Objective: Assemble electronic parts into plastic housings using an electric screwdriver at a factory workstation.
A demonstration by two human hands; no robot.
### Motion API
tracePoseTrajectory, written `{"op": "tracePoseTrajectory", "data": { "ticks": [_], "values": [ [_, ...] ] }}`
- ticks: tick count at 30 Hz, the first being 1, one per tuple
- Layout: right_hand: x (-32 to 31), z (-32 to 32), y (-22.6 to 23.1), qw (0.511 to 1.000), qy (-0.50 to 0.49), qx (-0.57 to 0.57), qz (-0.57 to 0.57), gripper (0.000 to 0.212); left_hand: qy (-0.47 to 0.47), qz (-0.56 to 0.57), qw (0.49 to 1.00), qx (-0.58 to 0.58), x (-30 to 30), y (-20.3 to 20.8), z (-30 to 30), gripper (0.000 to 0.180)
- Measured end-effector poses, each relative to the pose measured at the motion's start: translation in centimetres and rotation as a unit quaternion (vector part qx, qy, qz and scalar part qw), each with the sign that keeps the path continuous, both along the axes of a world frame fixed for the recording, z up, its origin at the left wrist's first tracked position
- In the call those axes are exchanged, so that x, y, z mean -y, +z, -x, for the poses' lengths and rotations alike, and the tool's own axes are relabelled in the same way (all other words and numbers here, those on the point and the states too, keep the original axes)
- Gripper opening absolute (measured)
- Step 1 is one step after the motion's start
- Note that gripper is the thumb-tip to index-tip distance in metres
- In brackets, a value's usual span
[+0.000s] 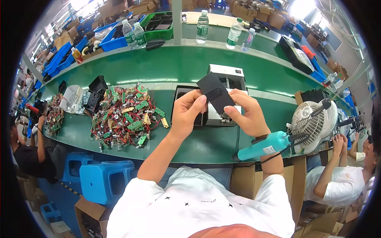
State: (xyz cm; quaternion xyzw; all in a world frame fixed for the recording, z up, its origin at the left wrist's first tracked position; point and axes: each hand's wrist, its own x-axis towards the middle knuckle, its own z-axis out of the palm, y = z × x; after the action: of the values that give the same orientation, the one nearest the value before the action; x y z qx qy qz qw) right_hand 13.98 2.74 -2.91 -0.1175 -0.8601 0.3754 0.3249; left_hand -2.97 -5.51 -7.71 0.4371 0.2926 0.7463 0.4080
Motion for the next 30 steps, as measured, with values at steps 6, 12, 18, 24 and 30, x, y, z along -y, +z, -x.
{"op": "tracePoseTrajectory", "data": {
  "ticks": [6, 12, 18, 24, 30],
  "values": [
    [-2.7, -2.0, -5.0, 0.935, -0.013, -0.220, 0.277, 0.030, 0.045, 0.088, 0.993, -0.065, 2.5, -1.0, 0.4, 0.011],
    [-1.5, -5.9, -8.3, 0.893, -0.045, -0.319, 0.315, 0.072, -0.053, 0.072, 0.992, -0.089, 6.7, -7.1, 0.9, 0.009],
    [-0.5, -1.3, -6.1, 0.878, -0.060, -0.372, 0.296, 0.092, -0.004, 0.142, 0.972, -0.187, 4.7, -9.4, -2.3, 0.009],
    [-2.1, 1.3, -5.1, 0.887, -0.055, -0.377, 0.261, 0.093, 0.011, 0.271, 0.950, -0.153, 4.3, -11.4, -1.4, 0.011],
    [-2.6, 2.0, -5.7, 0.904, -0.087, -0.338, 0.246, 0.093, 0.020, 0.211, 0.961, -0.179, 4.1, -11.7, -1.7, 0.011]
  ]
}}
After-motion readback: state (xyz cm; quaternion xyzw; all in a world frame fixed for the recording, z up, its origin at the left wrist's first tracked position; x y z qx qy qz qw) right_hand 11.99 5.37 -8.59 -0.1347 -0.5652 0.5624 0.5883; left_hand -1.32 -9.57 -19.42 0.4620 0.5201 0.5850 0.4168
